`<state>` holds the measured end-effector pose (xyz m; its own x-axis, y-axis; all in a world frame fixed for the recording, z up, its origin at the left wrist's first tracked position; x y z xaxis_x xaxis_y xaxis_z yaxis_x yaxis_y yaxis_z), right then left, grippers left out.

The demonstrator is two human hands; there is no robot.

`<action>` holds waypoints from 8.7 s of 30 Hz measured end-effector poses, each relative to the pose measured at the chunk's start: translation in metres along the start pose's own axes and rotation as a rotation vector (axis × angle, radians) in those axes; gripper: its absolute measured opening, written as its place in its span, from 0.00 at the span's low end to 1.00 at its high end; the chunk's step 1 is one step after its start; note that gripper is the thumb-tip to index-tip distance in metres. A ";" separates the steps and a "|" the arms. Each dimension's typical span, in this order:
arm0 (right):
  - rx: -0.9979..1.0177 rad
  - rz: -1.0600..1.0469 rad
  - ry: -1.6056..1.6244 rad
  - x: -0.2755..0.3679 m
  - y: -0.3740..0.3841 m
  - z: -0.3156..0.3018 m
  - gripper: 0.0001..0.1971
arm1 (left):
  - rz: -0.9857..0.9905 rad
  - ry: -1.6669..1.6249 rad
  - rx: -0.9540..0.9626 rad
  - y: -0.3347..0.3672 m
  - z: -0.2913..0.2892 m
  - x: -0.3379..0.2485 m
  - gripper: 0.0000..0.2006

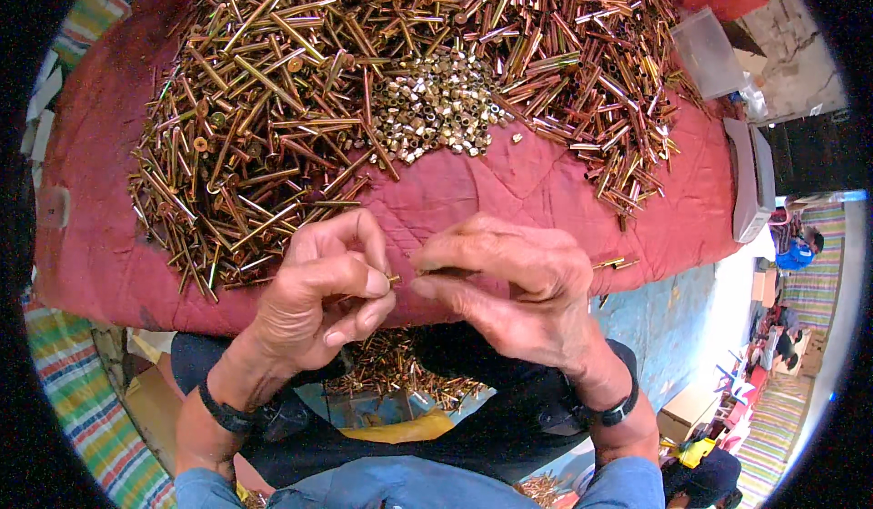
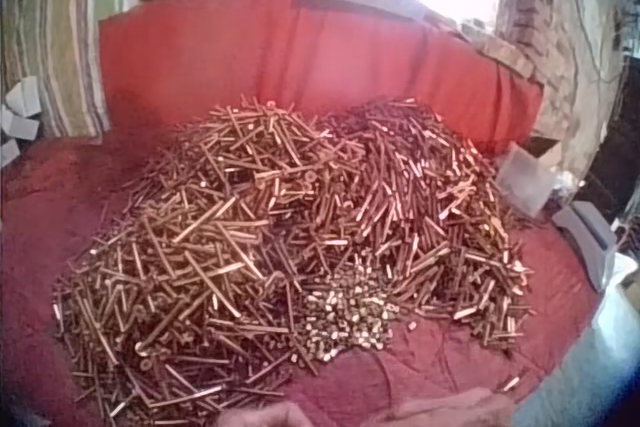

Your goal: Manually insert small metal pins into brass-colored metal tubes.

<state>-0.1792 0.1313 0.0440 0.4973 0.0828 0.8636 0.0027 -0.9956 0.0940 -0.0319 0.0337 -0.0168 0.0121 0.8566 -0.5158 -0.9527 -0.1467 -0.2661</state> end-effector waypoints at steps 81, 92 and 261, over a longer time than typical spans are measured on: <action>-0.470 0.148 -0.739 -0.061 0.008 -0.069 0.07 | 0.944 2.235 -0.413 0.009 0.008 -0.042 0.07; -0.355 0.300 0.809 -0.032 0.001 -0.014 0.16 | 0.814 0.826 -0.261 0.011 0.013 -0.064 0.08; 0.031 -0.007 -0.147 0.017 -0.009 0.012 0.11 | -0.121 -0.186 0.078 -0.003 0.009 0.007 0.01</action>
<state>-0.1598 0.1414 0.0520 0.6187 0.0842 0.7811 0.0318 -0.9961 0.0822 -0.0317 0.0446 -0.0124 0.0785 0.9431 -0.3231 -0.9684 -0.0048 -0.2494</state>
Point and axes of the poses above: each hand's wrist, its own y-axis towards the middle knuckle, its own z-axis out of the palm, x = y × z, the point moved 4 cm from there along y, towards the middle knuckle, and after that the axes turned 12 degrees about x, right-handed, at the moved point
